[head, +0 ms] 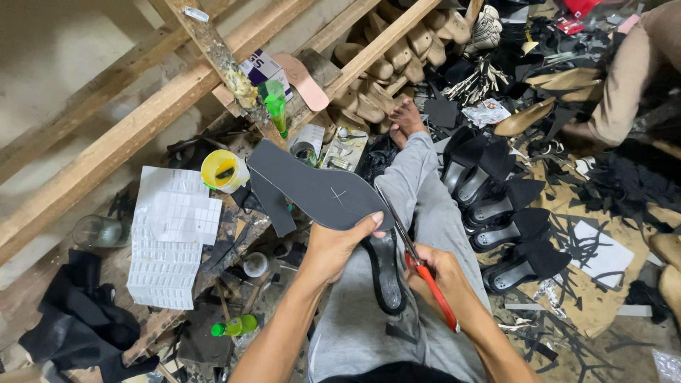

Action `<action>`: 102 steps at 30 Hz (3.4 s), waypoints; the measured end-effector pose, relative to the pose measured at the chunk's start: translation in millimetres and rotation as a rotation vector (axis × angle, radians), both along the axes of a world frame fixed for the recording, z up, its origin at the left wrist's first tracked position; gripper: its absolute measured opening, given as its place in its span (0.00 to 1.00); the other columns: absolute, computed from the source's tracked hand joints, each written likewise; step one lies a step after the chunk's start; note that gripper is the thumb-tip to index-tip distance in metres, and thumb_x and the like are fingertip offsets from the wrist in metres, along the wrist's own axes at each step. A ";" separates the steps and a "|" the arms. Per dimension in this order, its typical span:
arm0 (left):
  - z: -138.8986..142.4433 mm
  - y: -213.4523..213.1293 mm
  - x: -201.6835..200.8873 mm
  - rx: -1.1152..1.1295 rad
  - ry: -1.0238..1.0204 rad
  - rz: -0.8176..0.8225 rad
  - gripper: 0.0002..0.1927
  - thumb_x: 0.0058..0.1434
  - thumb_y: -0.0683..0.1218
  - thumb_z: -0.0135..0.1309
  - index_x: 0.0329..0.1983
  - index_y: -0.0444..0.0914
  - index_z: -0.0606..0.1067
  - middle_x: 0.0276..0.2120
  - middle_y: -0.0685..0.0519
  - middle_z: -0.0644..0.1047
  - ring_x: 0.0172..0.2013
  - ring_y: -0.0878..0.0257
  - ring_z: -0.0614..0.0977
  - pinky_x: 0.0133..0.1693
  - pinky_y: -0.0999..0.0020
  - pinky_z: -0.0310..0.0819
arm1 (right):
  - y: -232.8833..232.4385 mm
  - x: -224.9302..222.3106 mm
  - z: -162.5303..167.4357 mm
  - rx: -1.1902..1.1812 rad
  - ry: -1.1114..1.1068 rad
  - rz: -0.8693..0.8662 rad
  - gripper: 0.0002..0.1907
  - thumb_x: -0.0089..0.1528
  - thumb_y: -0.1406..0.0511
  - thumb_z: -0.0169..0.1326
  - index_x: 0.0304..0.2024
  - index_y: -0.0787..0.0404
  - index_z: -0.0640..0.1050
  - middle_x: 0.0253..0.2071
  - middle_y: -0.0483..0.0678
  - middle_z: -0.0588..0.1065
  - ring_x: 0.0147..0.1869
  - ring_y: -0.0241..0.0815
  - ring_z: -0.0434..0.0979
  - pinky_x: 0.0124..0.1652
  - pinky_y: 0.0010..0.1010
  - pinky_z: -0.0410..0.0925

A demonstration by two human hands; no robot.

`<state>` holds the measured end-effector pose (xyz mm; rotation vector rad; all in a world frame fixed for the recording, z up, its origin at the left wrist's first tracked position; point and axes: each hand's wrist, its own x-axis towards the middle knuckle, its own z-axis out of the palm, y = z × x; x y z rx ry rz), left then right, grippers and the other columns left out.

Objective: The person sits on the floor in a workshop and uses red-handled shears to cut black foam insoles along pre-drawn outlines. They handle individual insoles, trim edges, and occasionally check fit against a sandal sole. Cut pieces and scrap foam accumulate on the floor.

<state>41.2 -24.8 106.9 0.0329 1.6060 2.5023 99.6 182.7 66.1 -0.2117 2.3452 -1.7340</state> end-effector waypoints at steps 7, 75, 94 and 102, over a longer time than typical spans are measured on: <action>7.5 -9.3 -0.9 -0.207 0.017 -0.130 0.06 0.59 0.38 0.62 0.37 0.31 0.78 0.28 0.53 0.79 0.28 0.66 0.79 0.32 0.70 0.74 | -0.6 7.6 -19.1 0.011 -0.116 -0.071 0.04 0.56 0.72 0.54 0.26 0.63 0.76 0.18 0.39 0.68 0.23 0.29 0.65 0.24 0.27 0.60; 56.2 -6.1 15.5 -0.358 0.092 -0.246 0.10 0.64 0.43 0.58 0.43 0.31 0.81 0.32 0.55 0.83 0.31 0.74 0.79 0.35 0.75 0.76 | -9.1 7.5 61.1 0.030 0.073 0.037 0.18 0.53 0.67 0.56 0.45 0.64 0.74 0.25 0.43 0.70 0.29 0.36 0.68 0.34 0.28 0.65; 47.1 -1.6 10.2 -0.381 0.106 -0.245 0.10 0.64 0.42 0.59 0.44 0.30 0.81 0.32 0.55 0.83 0.32 0.74 0.79 0.36 0.75 0.76 | -5.7 4.4 53.1 -0.014 0.037 0.028 0.07 0.59 0.68 0.55 0.39 0.64 0.74 0.27 0.43 0.71 0.32 0.32 0.66 0.34 0.25 0.65; 44.1 -0.3 12.1 -0.357 0.087 -0.251 0.09 0.64 0.42 0.58 0.43 0.31 0.81 0.32 0.56 0.82 0.32 0.75 0.78 0.35 0.76 0.75 | -2.7 4.1 55.7 -0.001 0.033 0.038 0.12 0.56 0.68 0.55 0.42 0.63 0.75 0.25 0.41 0.68 0.30 0.32 0.64 0.32 0.26 0.63</action>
